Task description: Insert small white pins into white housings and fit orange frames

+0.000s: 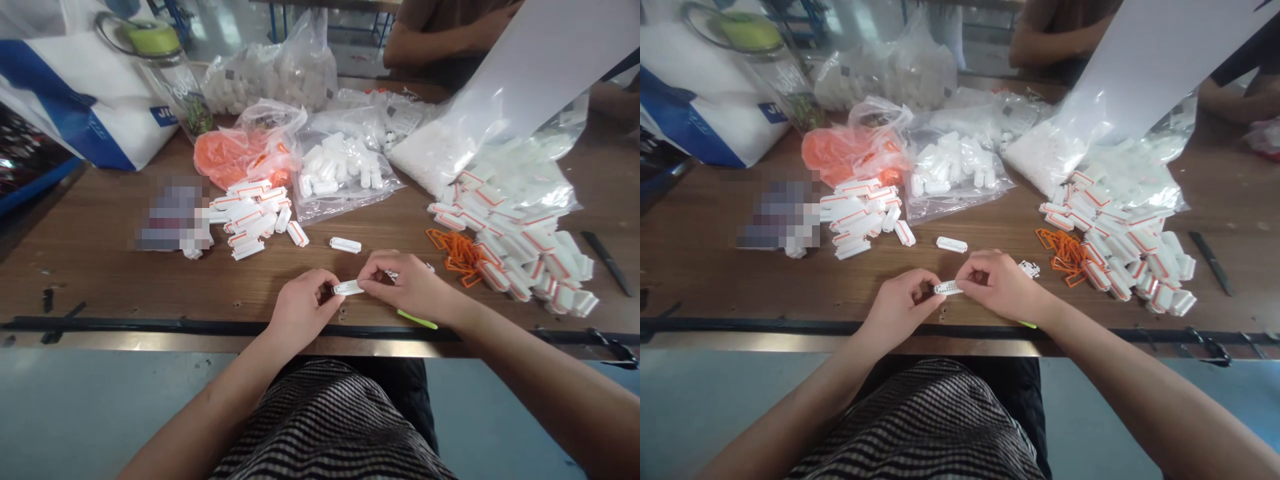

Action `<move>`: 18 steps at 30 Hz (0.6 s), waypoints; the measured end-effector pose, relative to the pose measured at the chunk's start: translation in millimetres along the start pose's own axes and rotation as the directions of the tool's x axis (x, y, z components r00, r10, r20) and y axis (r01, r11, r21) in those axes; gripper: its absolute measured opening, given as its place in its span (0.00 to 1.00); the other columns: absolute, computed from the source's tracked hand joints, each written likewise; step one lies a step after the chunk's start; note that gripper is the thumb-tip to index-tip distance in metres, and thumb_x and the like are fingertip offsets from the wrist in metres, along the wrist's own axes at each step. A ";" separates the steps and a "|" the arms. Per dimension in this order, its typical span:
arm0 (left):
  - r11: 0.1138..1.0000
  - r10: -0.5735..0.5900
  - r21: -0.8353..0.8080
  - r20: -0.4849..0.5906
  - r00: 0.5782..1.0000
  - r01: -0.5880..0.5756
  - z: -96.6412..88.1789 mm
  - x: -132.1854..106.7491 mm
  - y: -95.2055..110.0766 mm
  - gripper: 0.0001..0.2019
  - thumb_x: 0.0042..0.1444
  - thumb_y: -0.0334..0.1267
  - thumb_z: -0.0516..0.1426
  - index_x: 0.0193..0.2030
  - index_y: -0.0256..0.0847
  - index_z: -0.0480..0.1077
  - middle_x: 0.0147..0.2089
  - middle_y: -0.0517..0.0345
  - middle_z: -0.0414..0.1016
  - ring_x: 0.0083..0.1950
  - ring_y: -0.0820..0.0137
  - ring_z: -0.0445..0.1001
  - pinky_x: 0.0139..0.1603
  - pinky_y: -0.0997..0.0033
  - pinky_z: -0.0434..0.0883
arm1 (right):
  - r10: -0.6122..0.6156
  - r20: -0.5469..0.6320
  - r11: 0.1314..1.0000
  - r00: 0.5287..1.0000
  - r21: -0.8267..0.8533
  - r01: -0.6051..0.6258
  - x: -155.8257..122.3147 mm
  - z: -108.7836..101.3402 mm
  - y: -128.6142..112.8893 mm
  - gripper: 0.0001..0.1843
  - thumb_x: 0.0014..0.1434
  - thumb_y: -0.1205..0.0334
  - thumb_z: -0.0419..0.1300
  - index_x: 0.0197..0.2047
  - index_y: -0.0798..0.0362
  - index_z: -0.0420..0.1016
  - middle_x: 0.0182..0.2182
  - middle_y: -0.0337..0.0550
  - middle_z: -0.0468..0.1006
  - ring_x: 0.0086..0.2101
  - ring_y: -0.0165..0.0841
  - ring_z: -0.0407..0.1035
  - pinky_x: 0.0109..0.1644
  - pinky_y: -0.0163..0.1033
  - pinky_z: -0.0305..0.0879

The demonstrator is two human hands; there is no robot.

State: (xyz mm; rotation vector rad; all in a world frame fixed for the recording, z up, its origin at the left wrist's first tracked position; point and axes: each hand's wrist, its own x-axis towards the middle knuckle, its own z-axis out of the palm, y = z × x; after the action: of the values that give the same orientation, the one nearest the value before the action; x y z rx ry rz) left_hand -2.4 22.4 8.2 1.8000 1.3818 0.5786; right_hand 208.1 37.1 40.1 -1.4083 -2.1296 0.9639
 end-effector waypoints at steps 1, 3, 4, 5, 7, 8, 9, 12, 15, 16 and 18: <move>1.000 0.003 -0.004 -0.001 1.000 -0.003 0.2 0.0 0.1 0.03 0.53 0.33 0.62 0.36 0.43 0.73 0.28 0.65 0.71 0.28 0.74 0.66 0.31 0.72 0.63 | -0.032 0.005 0.999 0.999 -0.001 0.032 1.1 6.1 -1.7 0.08 0.59 0.62 0.60 0.28 0.51 0.76 0.27 0.38 0.77 0.30 0.29 0.68 0.38 0.38 0.63; 1.000 0.005 -0.008 0.001 1.000 -0.005 0.4 -0.1 0.5 0.03 0.53 0.33 0.62 0.35 0.42 0.73 0.28 0.65 0.71 0.28 0.74 0.66 0.31 0.72 0.62 | -0.076 -0.012 0.997 0.997 -0.024 0.076 3.5 14.1 -0.4 0.08 0.59 0.63 0.60 0.28 0.51 0.75 0.28 0.38 0.76 0.32 0.30 0.68 0.43 0.41 0.61; 1.000 0.005 -0.007 0.003 1.000 -0.005 0.5 -0.2 0.6 0.03 0.53 0.33 0.62 0.35 0.42 0.73 0.28 0.65 0.71 0.28 0.74 0.66 0.31 0.73 0.62 | -0.090 -0.024 0.995 0.996 -0.038 0.089 4.5 16.3 1.4 0.07 0.59 0.63 0.60 0.29 0.51 0.75 0.29 0.38 0.76 0.33 0.31 0.68 0.45 0.42 0.60; 1.000 0.006 -0.004 0.003 1.000 -0.006 0.6 -0.3 0.7 0.03 0.53 0.33 0.62 0.35 0.42 0.73 0.28 0.65 0.71 0.28 0.74 0.66 0.31 0.73 0.62 | -0.101 -0.036 0.994 0.994 -0.049 0.099 5.3 17.7 3.4 0.07 0.60 0.63 0.60 0.29 0.50 0.75 0.30 0.38 0.76 0.35 0.32 0.68 0.46 0.43 0.60; 1.000 0.014 0.001 0.000 1.000 -0.014 0.6 -0.5 0.8 0.04 0.53 0.33 0.63 0.35 0.42 0.73 0.28 0.65 0.71 0.28 0.74 0.66 0.31 0.72 0.62 | -0.123 -0.053 0.991 0.991 -0.066 0.120 6.0 18.8 6.5 0.07 0.60 0.63 0.60 0.30 0.50 0.75 0.32 0.39 0.75 0.37 0.33 0.68 0.48 0.45 0.59; 1.000 0.022 0.004 0.000 1.000 -0.022 0.5 -0.5 0.7 0.04 0.53 0.32 0.63 0.35 0.42 0.73 0.28 0.65 0.71 0.28 0.73 0.66 0.31 0.72 0.62 | -0.134 -0.056 0.989 0.989 -0.075 0.129 6.1 19.1 7.3 0.06 0.61 0.63 0.60 0.31 0.50 0.75 0.33 0.39 0.75 0.39 0.34 0.68 0.48 0.45 0.59; 1.000 0.029 0.008 0.000 1.000 -0.029 0.4 -0.5 0.6 0.04 0.53 0.32 0.63 0.35 0.42 0.73 0.28 0.65 0.71 0.28 0.73 0.66 0.31 0.72 0.62 | -0.143 -0.055 0.987 0.988 -0.086 0.138 6.0 19.3 7.6 0.06 0.61 0.63 0.60 0.31 0.49 0.75 0.34 0.40 0.75 0.39 0.35 0.67 0.48 0.45 0.59; 0.999 0.038 0.021 0.004 0.999 -0.038 0.2 -0.2 -0.2 0.03 0.54 0.33 0.62 0.36 0.42 0.73 0.28 0.64 0.72 0.29 0.73 0.67 0.32 0.72 0.62 | -0.166 -0.060 0.978 0.984 -0.135 0.156 5.2 20.2 6.7 0.06 0.61 0.63 0.60 0.31 0.49 0.74 0.34 0.40 0.74 0.39 0.35 0.67 0.47 0.45 0.59; 0.999 0.033 0.026 0.007 0.999 -0.033 0.5 0.1 -1.1 0.03 0.54 0.33 0.62 0.36 0.42 0.73 0.30 0.64 0.73 0.29 0.73 0.67 0.32 0.71 0.63 | -0.235 -0.071 0.948 0.969 -0.237 0.212 4.2 20.4 5.2 0.06 0.61 0.64 0.59 0.31 0.50 0.74 0.34 0.41 0.73 0.38 0.36 0.66 0.45 0.45 0.58; 0.999 0.032 0.023 0.005 0.999 -0.032 0.7 0.2 -1.3 0.03 0.54 0.33 0.62 0.36 0.42 0.73 0.30 0.64 0.74 0.29 0.73 0.67 0.32 0.71 0.63 | -0.265 -0.070 0.931 0.962 -0.277 0.236 3.8 20.1 4.7 0.07 0.61 0.64 0.58 0.31 0.50 0.75 0.33 0.42 0.73 0.38 0.36 0.66 0.45 0.45 0.58; 0.999 0.032 0.013 0.001 0.999 -0.032 1.1 0.0 -1.6 0.03 0.53 0.33 0.62 0.36 0.43 0.73 0.31 0.64 0.74 0.29 0.73 0.67 0.32 0.71 0.63 | -0.318 -0.062 0.897 0.946 -0.344 0.279 3.2 19.1 3.7 0.08 0.61 0.65 0.58 0.32 0.50 0.76 0.33 0.42 0.74 0.37 0.37 0.66 0.44 0.46 0.57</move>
State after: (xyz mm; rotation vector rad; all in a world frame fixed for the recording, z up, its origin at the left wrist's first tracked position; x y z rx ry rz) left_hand -2.6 22.2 6.3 1.8352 1.3615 0.5869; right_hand 196.5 34.8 24.4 -1.1898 -2.4053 0.4087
